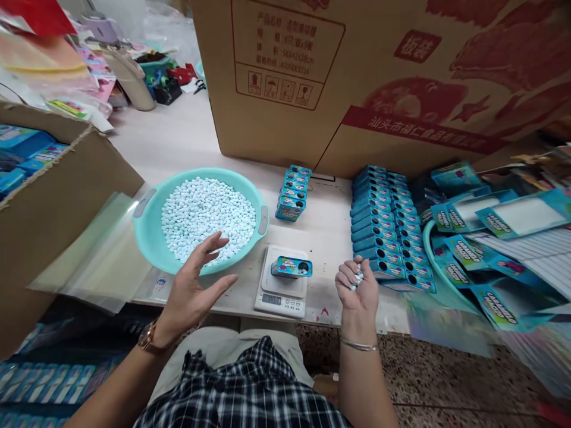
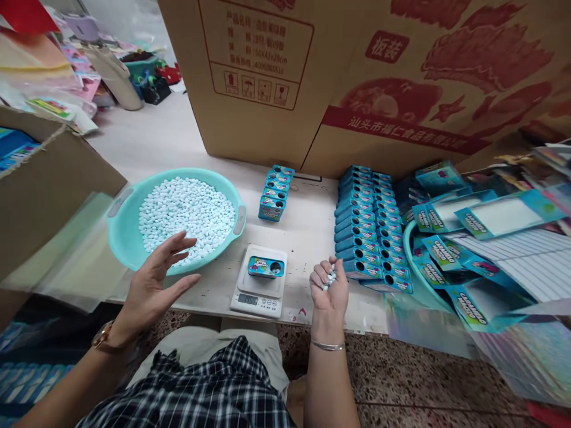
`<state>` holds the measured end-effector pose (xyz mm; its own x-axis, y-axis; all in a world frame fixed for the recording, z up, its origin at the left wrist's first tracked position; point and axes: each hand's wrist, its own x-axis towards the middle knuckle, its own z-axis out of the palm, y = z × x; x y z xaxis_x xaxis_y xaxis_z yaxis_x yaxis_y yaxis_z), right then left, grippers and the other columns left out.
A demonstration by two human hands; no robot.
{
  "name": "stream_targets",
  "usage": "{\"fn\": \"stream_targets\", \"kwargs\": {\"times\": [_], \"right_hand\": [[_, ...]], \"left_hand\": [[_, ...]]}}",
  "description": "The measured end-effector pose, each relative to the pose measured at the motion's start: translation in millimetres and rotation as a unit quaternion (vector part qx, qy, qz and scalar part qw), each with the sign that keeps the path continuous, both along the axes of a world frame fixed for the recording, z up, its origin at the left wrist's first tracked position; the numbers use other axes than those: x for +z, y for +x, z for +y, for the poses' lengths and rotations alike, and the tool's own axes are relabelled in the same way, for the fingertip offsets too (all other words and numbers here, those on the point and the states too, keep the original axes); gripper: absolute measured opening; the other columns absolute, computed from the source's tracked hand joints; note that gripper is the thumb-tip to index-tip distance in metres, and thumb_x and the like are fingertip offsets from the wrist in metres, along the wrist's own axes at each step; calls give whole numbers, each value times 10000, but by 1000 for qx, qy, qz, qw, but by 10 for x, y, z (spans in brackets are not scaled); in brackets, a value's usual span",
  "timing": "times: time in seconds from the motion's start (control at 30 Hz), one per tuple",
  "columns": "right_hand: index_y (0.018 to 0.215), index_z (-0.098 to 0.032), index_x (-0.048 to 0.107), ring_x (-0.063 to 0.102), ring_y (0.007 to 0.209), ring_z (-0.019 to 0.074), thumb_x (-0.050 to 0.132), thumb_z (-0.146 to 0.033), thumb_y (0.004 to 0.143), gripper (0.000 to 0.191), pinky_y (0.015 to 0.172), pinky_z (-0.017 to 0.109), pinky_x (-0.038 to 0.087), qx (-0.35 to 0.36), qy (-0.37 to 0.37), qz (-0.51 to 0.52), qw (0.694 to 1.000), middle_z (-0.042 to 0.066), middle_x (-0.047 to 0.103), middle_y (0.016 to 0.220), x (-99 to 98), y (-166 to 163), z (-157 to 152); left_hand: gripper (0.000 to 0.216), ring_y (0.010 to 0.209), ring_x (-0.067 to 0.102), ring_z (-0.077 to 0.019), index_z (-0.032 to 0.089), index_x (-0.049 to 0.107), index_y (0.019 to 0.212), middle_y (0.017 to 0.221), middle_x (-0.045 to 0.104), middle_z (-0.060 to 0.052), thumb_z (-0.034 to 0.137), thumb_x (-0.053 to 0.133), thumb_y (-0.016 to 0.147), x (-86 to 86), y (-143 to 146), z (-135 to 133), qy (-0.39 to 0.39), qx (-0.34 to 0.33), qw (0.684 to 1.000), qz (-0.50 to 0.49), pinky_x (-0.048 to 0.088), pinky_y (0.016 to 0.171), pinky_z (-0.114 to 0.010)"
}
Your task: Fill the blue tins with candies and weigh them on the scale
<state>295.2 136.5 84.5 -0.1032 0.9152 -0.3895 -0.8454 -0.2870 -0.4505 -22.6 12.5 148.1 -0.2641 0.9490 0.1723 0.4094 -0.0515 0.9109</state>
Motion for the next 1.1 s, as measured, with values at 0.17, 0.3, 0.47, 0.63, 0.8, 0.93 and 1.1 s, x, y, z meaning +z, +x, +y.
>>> {"fn": "stream_targets", "kwargs": {"times": [0.17,0.3,0.47,0.63,0.8,0.93,1.1], "right_hand": [[832,-188,561,351,373,32,603,-279,907,125,321,130,259,8,2,-25,1000,-99,389,559,175,-174,15],[837,-192,559,336,364,28,604,-297,913,137,313,128,249,12,12,-33,999,-107,374,551,316,-329,10],[831,-191,548,315,355,18,591,-303,919,148,310,123,226,8,10,-27,1000,-111,375,555,413,-520,37],[827,-192,553,297,358,18,610,-332,901,168,320,134,211,-24,27,-66,997,-116,373,553,482,-769,54],[851,-189,587,381,432,24,666,-376,853,203,415,151,319,-70,107,-172,977,-98,424,591,492,-978,7],[839,-189,586,411,471,38,666,-419,849,244,465,165,348,-83,117,-211,967,-93,416,586,472,-1042,-24],[840,-179,586,424,492,44,668,-426,853,261,483,165,354,-85,115,-222,965,-87,420,581,465,-1060,-39]], "left_hand": [[647,1298,514,-261,290,400,1434,1392,535,-89,289,683,853,-71,80,4,-25,-41,999,0,463,1068,-454],[671,1308,492,-251,283,383,1443,1400,525,-91,300,691,847,-131,216,95,-26,-96,995,24,448,1080,-454],[673,1333,447,-239,257,339,1459,1430,485,-104,274,657,867,-242,434,251,12,-165,982,87,380,1138,-476],[699,1339,418,-261,213,312,1470,1415,470,-132,246,644,856,-343,649,441,27,-188,969,158,371,1134,-487],[699,1316,427,-297,202,383,1419,1388,502,-127,243,699,797,-438,804,607,23,-200,960,192,353,1111,-508],[614,1264,468,-297,189,500,1304,1284,574,-109,306,757,759,-488,876,679,24,-187,965,181,373,1073,-483],[443,1192,521,-290,207,594,1150,1127,629,-78,320,766,758,-524,925,712,39,-155,975,154,414,1006,-457]]}}
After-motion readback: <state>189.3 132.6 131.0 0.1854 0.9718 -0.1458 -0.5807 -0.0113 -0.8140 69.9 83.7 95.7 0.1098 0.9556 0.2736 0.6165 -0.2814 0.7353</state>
